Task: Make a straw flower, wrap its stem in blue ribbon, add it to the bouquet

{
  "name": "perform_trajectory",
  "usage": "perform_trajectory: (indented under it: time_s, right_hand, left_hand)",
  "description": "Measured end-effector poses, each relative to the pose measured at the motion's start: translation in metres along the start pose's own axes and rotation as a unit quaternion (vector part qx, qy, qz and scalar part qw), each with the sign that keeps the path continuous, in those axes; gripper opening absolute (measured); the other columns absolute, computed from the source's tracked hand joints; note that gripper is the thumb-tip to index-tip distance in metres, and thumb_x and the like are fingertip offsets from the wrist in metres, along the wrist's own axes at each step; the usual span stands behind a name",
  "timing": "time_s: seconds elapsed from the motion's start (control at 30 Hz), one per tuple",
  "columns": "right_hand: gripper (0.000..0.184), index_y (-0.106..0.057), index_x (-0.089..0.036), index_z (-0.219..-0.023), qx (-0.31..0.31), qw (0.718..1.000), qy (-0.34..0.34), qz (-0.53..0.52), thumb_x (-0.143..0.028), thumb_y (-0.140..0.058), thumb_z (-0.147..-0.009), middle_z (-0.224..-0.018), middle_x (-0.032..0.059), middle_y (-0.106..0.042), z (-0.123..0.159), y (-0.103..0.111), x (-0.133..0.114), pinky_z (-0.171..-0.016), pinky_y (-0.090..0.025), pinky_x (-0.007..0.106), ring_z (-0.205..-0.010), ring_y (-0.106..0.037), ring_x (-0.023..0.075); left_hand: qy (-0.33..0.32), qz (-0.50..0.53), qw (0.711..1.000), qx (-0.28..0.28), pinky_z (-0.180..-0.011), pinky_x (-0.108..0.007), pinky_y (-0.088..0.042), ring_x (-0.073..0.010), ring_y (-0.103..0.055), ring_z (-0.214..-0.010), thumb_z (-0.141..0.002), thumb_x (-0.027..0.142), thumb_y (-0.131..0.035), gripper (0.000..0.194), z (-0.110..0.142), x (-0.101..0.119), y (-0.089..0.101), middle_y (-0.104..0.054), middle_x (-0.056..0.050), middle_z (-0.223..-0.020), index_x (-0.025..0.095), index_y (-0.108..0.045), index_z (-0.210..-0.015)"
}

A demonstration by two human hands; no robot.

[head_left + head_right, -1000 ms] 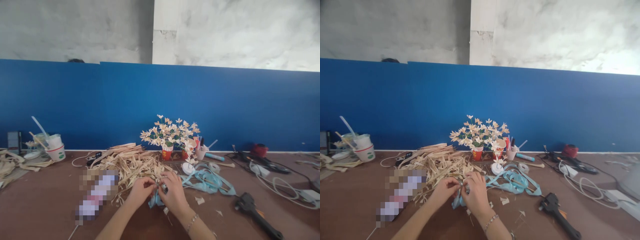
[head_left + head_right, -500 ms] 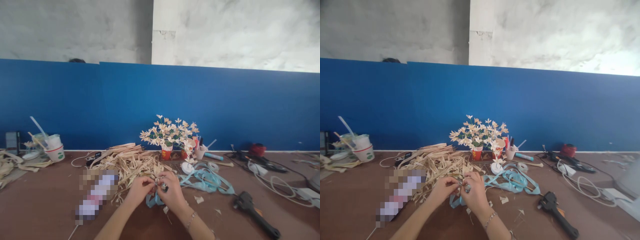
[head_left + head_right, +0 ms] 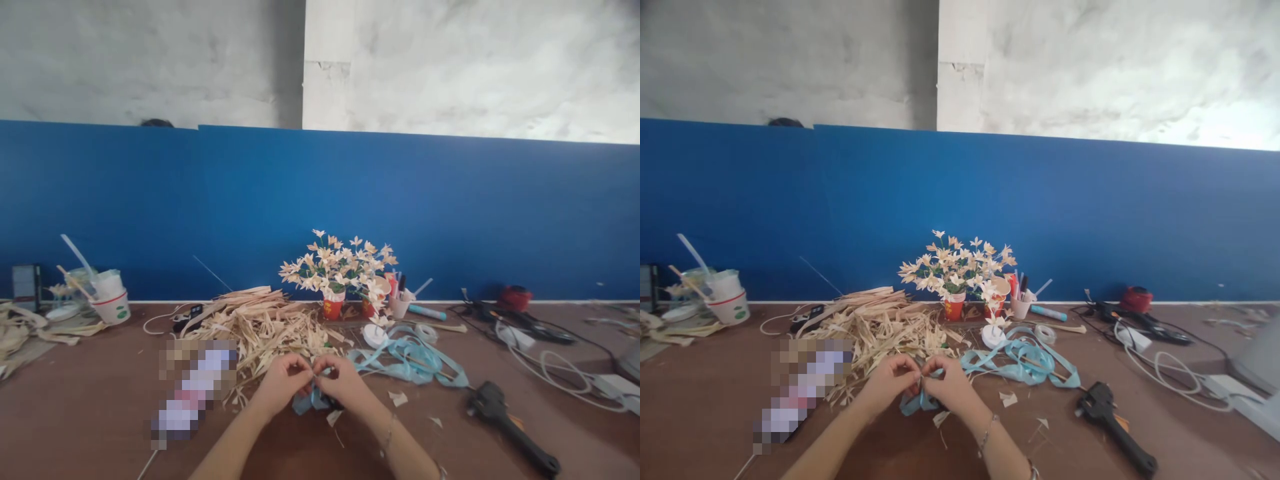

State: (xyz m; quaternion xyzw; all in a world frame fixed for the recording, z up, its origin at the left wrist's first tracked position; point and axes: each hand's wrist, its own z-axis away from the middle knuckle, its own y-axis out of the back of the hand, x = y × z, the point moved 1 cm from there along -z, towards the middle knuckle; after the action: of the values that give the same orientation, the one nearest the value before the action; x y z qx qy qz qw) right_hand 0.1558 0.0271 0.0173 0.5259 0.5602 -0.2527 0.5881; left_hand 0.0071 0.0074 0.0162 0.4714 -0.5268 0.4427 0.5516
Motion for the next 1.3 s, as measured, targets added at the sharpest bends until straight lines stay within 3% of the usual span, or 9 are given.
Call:
perform_trajectory:
  time_s: [0.1, 0.17, 0.53, 0.87, 0.97, 1.13, 1.3]
  right_hand:
    - [0.011, -0.057, -0.018, -0.067, 0.087, 0.977, 0.118, 0.151, -0.01, -0.055, -0.06, -0.083, 0.0029, -0.061, 0.002, -0.004, -0.003, -0.075, -0.039, 0.029, -0.083, -0.053, 0.0183]
    - [0.01, -0.057, -0.019, -0.064, 0.112, 0.958, 0.154, 0.214, -0.009, -0.055, -0.061, -0.088, 0.0044, -0.06, 0.003, -0.005, -0.004, -0.079, -0.037, 0.032, -0.088, -0.052, 0.0202]
    - [0.013, -0.06, -0.021, -0.062, 0.144, 0.92, 0.194, 0.31, -0.008, -0.059, -0.064, -0.09, 0.0032, -0.062, 0.005, -0.002, -0.007, -0.074, -0.036, 0.033, -0.089, -0.052, 0.0214]
    - [0.015, -0.064, -0.022, -0.063, 0.138, 0.932, 0.178, 0.284, -0.007, -0.059, -0.064, -0.09, 0.0026, -0.063, 0.004, -0.003, -0.001, -0.078, -0.035, 0.035, -0.09, -0.052, 0.0214]
    - [0.015, -0.064, -0.022, -0.062, 0.132, 0.939, 0.17, 0.269, -0.008, -0.059, -0.064, -0.091, 0.0027, -0.063, 0.003, -0.003, 0.001, -0.078, -0.036, 0.035, -0.09, -0.052, 0.0214]
    - [0.014, -0.064, -0.02, -0.061, 0.1, 0.963, 0.145, 0.202, -0.011, -0.057, -0.068, -0.089, 0.0038, -0.064, 0.0, -0.002, 0.002, -0.081, -0.038, 0.033, -0.09, -0.054, 0.0194]
    - [0.014, -0.064, -0.019, -0.06, 0.05, 0.982, 0.115, 0.141, -0.011, -0.058, -0.069, -0.089, 0.0042, -0.064, -0.003, -0.001, 0.002, -0.083, -0.039, 0.032, -0.09, -0.056, 0.0186]
  left_hand:
    - [-0.009, -0.012, 1.0, 0.014, -0.049, -0.024, -0.043, -0.0115, -0.053, -0.046, -0.063, 0.027, -0.059, 0.013, -0.002, -0.002, -0.001, -0.056, 0.003, -0.049, 0.015, -0.055, -0.061]
    - [-0.008, -0.019, 1.0, 0.022, -0.049, -0.025, -0.044, -0.0122, -0.053, -0.046, -0.062, 0.027, -0.059, 0.013, -0.003, -0.003, -0.001, -0.056, 0.003, -0.049, 0.015, -0.055, -0.061]
    - [-0.002, -0.083, 0.996, 0.039, -0.058, -0.027, -0.048, -0.0151, -0.059, -0.056, -0.064, 0.026, -0.057, 0.011, -0.004, 0.003, 0.009, -0.061, 0.001, -0.056, 0.016, -0.061, -0.067]
    - [-0.062, -0.172, 0.982, 0.048, -0.067, -0.028, -0.047, -0.019, -0.061, -0.071, -0.065, 0.025, -0.059, 0.017, -0.005, 0.003, 0.012, -0.069, -0.006, -0.075, 0.015, -0.068, -0.075]
    - [-0.075, -0.193, 0.977, 0.05, -0.067, -0.028, -0.046, -0.0191, -0.061, -0.07, -0.067, 0.024, -0.058, 0.014, -0.006, 0.003, 0.013, -0.068, -0.006, -0.073, 0.015, -0.068, -0.071]
    - [-0.092, -0.16, 0.982, 0.042, -0.065, -0.027, -0.045, -0.0174, -0.059, -0.066, -0.068, 0.024, -0.058, 0.013, -0.008, -0.004, 0.016, -0.067, -0.005, -0.069, 0.014, -0.067, -0.07]
    - [-0.054, -0.068, 0.996, -0.002, -0.058, -0.026, -0.044, -0.0141, -0.056, -0.056, -0.067, 0.027, -0.059, 0.013, -0.008, -0.007, 0.016, -0.062, -0.002, -0.059, 0.013, -0.062, -0.067]
